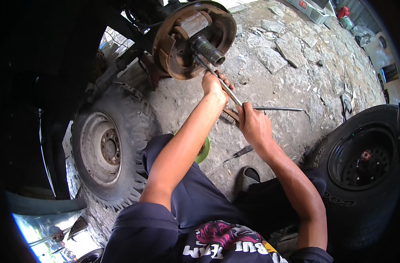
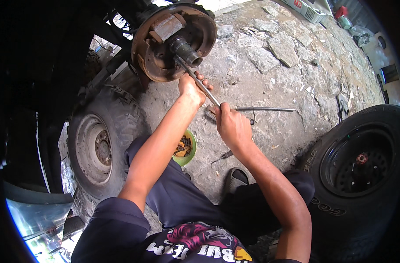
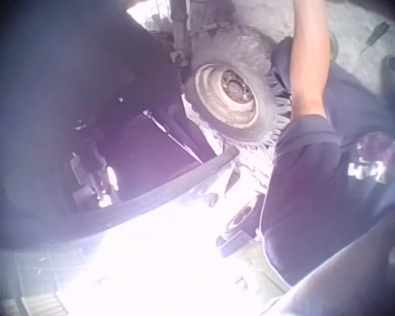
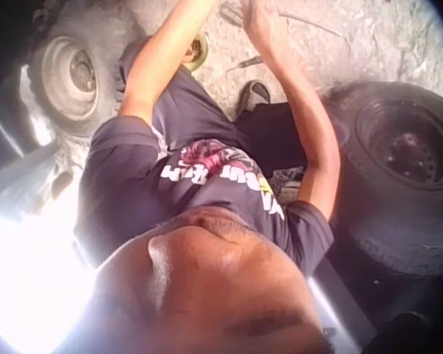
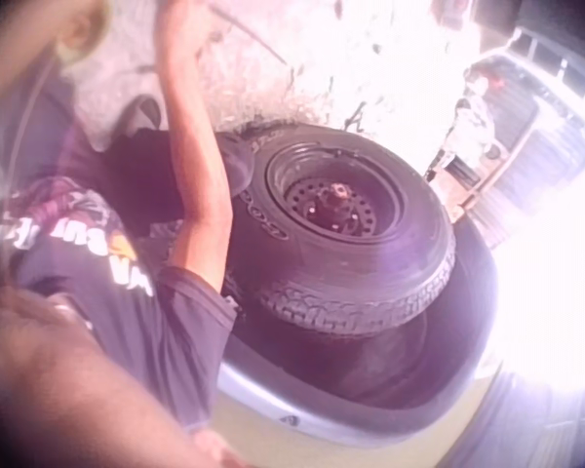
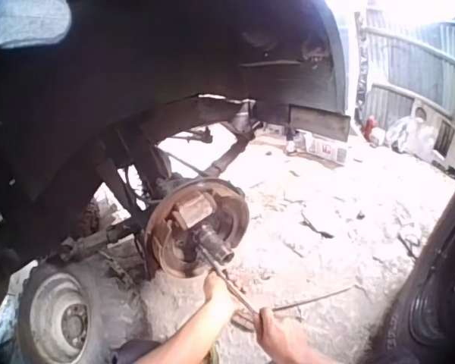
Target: The person cleans a metal component in a bowl using a brush and then uses a socket wrench and a hammer to secure parts onto a wheel hub.
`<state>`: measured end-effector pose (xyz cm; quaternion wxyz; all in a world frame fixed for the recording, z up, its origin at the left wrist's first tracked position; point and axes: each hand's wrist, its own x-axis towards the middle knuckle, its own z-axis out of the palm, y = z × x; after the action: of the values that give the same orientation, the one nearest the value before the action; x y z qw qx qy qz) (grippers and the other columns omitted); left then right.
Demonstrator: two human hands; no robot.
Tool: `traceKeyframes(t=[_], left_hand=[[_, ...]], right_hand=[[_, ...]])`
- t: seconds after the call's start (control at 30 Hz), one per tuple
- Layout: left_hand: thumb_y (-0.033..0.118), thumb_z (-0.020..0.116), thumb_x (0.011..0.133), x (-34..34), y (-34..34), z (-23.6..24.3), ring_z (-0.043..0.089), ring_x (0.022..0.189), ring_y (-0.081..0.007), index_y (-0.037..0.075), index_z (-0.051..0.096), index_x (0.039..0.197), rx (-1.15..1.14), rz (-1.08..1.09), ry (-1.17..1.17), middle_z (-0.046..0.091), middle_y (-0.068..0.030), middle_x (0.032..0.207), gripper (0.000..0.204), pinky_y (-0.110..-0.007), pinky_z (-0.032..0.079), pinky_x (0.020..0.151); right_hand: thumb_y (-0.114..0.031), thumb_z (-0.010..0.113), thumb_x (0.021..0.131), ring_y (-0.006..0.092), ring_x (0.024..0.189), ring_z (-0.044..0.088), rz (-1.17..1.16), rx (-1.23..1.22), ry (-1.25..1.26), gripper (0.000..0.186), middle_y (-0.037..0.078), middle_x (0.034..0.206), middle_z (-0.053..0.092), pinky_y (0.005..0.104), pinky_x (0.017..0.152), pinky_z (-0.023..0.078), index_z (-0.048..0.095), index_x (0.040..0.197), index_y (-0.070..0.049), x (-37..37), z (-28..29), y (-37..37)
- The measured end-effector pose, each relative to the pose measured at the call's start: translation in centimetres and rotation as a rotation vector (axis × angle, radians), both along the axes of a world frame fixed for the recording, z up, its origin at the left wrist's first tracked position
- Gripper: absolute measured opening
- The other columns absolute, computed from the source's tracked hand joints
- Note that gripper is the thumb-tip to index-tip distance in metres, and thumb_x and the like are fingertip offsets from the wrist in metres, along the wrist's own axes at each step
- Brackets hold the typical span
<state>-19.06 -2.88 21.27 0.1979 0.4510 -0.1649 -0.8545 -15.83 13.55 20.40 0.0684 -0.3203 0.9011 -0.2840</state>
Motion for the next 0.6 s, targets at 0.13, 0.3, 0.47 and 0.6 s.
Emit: traceKeyframes(t=[0.13, 0.3, 0.47, 0.6], left_hand=[[0.026, 0.031, 0.096, 0.1, -1.4, -1.6, 0.018, 0.041, -0.0092, 0.016, 0.036, 0.065, 0.069, -0.083, 0.188, 0.023, 0.0056, 0.051, 0.034, -0.026, 0.017, 0.039], [0.021, 0.033, 0.093, 0.7, -2.8, -4.5, 0.011, 0.039, -0.0073, 0.018, 0.031, 0.058, 0.280, -0.236, 0.768, 0.016, 0.0077, 0.049, 0.035, -0.025, 0.011, 0.037], [0.030, 0.031, 0.099, -0.7, -0.2, -0.9, 0.031, 0.048, -0.0125, 0.013, 0.042, 0.074, 0.029, -0.086, 0.096, 0.031, 0.0028, 0.056, 0.031, -0.029, 0.030, 0.048], [0.035, 0.029, 0.101, 0.4, -0.4, -0.6, 0.032, 0.051, -0.0146, 0.013, 0.043, 0.081, 0.026, -0.075, 0.095, 0.035, 0.0011, 0.060, 0.032, -0.031, 0.032, 0.050]], right_hand=[[-0.033, 0.052, 0.099, 0.0390, 0.059, 0.063, 0.127, -0.133, -0.210, 0.036, 0.021, 0.070, 0.064, 0.0481, 0.051, 0.049, 0.057, 0.102, 0.002, -0.6, 0.5, 0.4], [-0.033, 0.052, 0.100, 0.0115, 0.053, 0.054, 0.103, -0.689, -1.646, 0.035, 0.008, 0.072, 0.061, 0.0235, 0.042, 0.039, 0.054, 0.110, 0.001, -3.5, 1.8, 1.1], [-0.029, 0.053, 0.098, 0.0250, 0.049, 0.059, 0.201, -0.135, -0.260, 0.029, 0.016, 0.064, 0.059, 0.0408, 0.042, 0.044, 0.056, 0.111, -0.003, -3.8, -1.7, 1.2], [-0.030, 0.057, 0.095, 0.0382, 0.060, 0.063, 0.064, -0.049, 0.061, 0.028, 0.020, 0.068, 0.063, 0.0463, 0.054, 0.049, 0.056, 0.101, -0.002, -0.6, -0.6, 0.3]])
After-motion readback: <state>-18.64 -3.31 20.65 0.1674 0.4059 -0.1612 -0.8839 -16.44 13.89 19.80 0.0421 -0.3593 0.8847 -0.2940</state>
